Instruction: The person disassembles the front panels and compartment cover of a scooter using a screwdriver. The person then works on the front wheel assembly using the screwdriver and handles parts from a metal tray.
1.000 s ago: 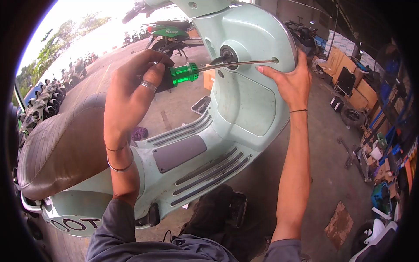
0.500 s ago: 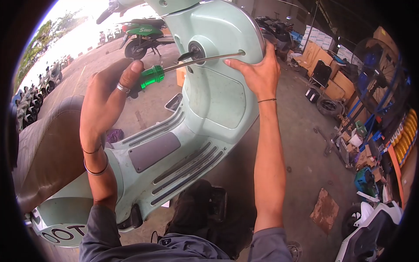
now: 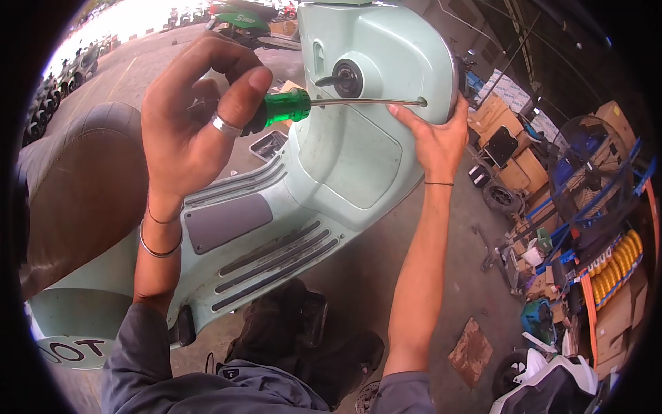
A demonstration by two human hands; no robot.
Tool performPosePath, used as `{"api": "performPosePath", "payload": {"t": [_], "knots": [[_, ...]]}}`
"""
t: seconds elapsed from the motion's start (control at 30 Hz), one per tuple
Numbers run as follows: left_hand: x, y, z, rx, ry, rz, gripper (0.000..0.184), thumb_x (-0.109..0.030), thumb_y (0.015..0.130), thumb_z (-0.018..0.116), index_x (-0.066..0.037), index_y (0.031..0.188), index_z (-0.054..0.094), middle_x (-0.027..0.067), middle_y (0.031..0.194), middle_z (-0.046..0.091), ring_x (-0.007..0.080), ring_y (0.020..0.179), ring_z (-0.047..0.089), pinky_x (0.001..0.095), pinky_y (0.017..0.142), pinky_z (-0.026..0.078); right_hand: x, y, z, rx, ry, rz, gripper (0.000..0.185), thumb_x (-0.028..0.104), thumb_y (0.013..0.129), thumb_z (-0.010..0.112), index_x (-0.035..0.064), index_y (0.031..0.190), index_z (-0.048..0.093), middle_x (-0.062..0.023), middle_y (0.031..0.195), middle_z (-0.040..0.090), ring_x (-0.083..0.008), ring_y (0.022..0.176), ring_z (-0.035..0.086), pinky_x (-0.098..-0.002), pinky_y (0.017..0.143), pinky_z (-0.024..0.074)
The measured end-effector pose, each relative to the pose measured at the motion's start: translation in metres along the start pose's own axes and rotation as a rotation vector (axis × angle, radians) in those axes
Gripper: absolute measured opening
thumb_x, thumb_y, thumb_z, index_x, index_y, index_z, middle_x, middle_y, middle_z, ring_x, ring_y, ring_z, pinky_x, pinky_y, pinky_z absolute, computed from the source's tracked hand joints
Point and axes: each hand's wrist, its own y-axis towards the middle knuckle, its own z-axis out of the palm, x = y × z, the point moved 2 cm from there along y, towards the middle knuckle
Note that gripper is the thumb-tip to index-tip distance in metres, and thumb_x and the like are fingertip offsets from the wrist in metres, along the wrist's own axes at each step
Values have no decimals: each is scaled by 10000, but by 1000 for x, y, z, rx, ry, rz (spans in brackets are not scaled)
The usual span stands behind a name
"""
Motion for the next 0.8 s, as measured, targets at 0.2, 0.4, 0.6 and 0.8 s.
{"api": "performPosePath", "payload": {"t": [0.2,0.4,0.6,0.8], "knots": [[26,-9,15,-459,-564,-216,260,-176,885,568,38,1010,647,72,814,599,161,747,572,276,681,450,-10,3,3,-5,32,38,884,223,572,952,-74,1283,517,-178,1166,643,-261,1034,645,-349,931,509],[31,-4,38,-862,-1243,-189,381,-388,879,612,-21,976,648,48,776,482,216,732,522,364,719,448,-9,2,3,-3,-4,42,858,193,602,945,-81,1291,515,-173,1199,621,-242,1069,618,-342,943,494],[64,2,46,-438,-1547,212,545,-529,1006,372,-56,938,635,70,764,548,247,742,590,413,693,506,-8,2,3,4,24,34,800,125,622,928,-75,1278,517,-166,1190,627,-235,1053,622,-333,945,492],[68,31,58,163,-1932,491,559,-555,991,432,-27,1136,546,122,773,605,267,716,634,333,683,530,-2,0,7,23,74,-1,781,93,627,919,-72,1274,514,-158,1171,637,-225,1038,628,-327,924,505]]}}
